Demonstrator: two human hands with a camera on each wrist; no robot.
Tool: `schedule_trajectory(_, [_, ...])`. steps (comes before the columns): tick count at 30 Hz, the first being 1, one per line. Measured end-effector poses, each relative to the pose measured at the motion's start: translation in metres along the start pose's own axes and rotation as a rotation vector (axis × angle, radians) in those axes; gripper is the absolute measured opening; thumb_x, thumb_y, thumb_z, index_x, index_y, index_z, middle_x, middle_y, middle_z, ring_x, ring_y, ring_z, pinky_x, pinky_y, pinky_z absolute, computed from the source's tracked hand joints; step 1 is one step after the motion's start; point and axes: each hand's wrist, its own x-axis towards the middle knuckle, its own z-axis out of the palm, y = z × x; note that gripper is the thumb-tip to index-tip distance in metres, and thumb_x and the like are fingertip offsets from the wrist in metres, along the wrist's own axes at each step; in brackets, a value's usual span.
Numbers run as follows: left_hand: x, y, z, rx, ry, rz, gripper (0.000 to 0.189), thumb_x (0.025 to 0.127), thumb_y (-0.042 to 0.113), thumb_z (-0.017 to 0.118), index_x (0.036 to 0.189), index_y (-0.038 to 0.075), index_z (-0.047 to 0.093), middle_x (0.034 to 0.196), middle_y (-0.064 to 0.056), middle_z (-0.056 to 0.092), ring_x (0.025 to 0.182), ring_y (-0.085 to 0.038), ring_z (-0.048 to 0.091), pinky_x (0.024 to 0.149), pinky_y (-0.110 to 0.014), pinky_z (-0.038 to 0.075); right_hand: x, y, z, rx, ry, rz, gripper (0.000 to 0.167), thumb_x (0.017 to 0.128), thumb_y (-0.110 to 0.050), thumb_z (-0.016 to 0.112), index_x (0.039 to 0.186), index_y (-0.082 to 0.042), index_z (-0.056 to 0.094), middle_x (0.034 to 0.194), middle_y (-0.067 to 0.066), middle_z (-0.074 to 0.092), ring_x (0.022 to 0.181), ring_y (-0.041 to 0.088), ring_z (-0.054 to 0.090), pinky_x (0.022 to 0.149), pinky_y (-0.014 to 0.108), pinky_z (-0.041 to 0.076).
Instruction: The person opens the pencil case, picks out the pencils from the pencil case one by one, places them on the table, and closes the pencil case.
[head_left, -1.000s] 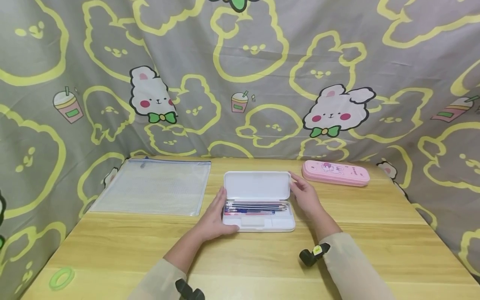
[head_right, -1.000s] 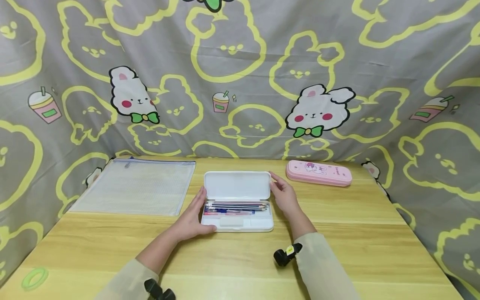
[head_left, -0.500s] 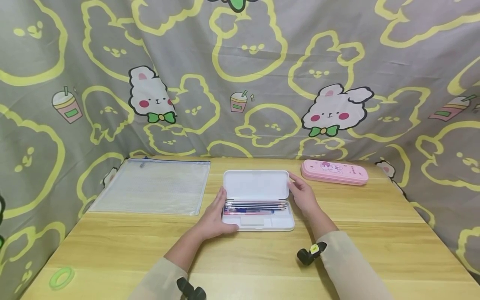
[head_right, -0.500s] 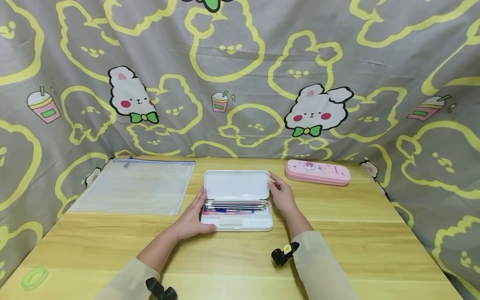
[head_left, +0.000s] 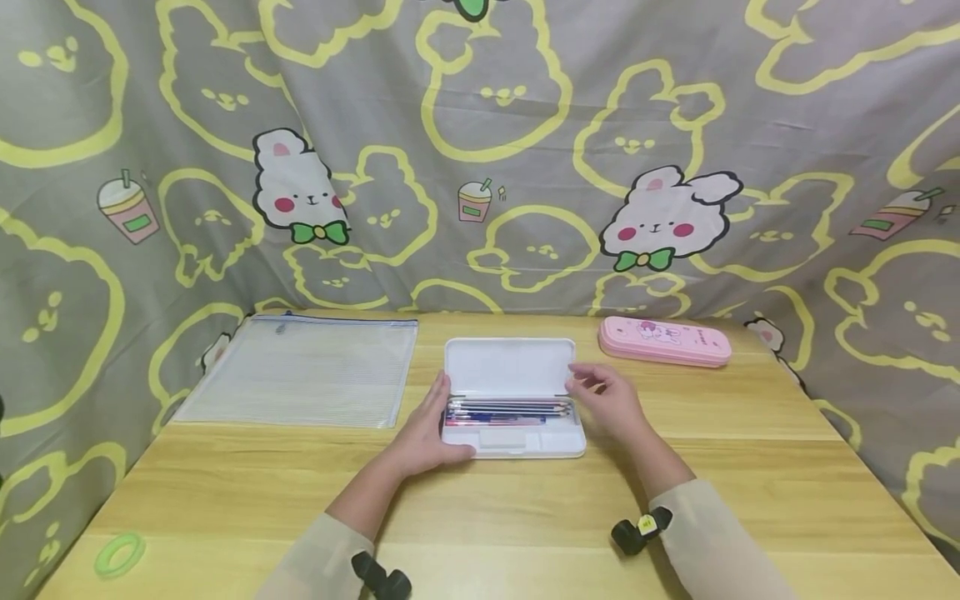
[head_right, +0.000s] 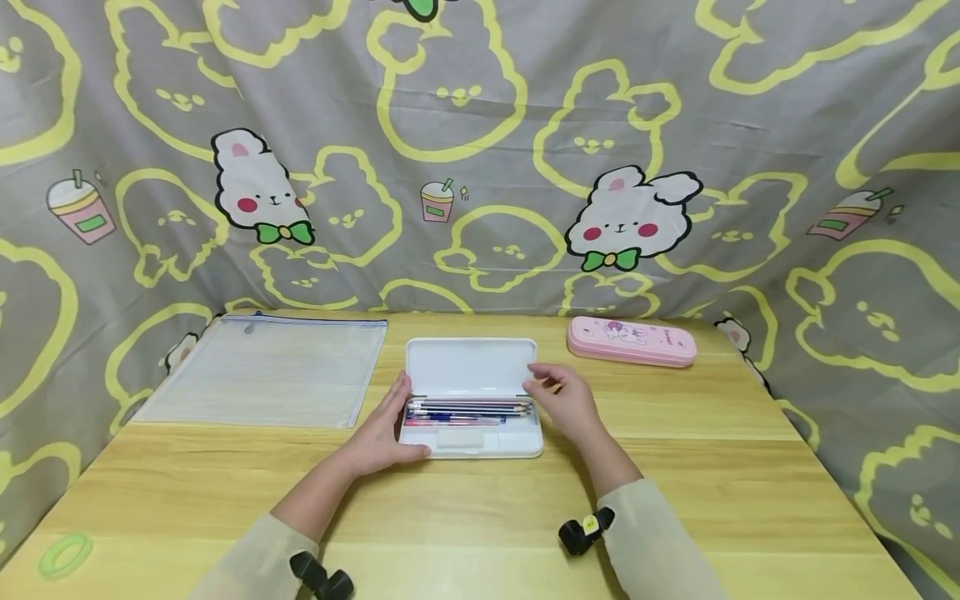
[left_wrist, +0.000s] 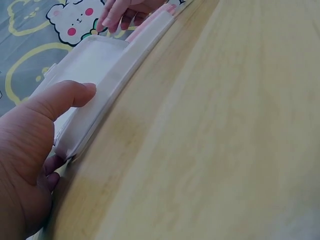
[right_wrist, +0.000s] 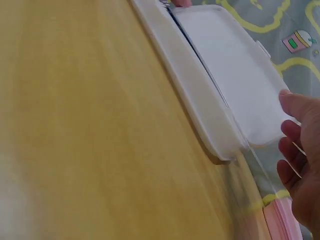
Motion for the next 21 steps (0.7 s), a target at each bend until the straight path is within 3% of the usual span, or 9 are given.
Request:
schedule_trajectory(8, [-0.002,0.001,-0.002,-0.030,-0.015,0.004,0.127,0.068,0.038,0.087,0.157,0.007,0.002,0.166,-0.012,-0.004,0.152,-0.035,0.003,0.122,-0.056,0.013,-0.011,-0.007,0.012,-0.227,-0.195,-0.219,0.022,0.085,-0.012,0.075,0.106,-0.007,0.075,0.097,0.006,0.071,0.090,0.017,0.060,0.081,0.033,0.052])
schedule_trajectory(21, [-0.001,0.001,-0.003,-0.021,-0.027,0.014,0.132,0.065,0.038,0.090,0.157,0.007,0.001,0.166,-0.013,-0.005,0.152,-0.035,0.002,0.123,-0.056,0.012,-0.007,-0.010,0.022,-0.381,-0.265,-0.222,0.021,0.086,-0.016,0.074,0.107,-0.013,0.076,0.099,0.002,0.068,0.096,0.020,0.059,0.087,0.041,0.051])
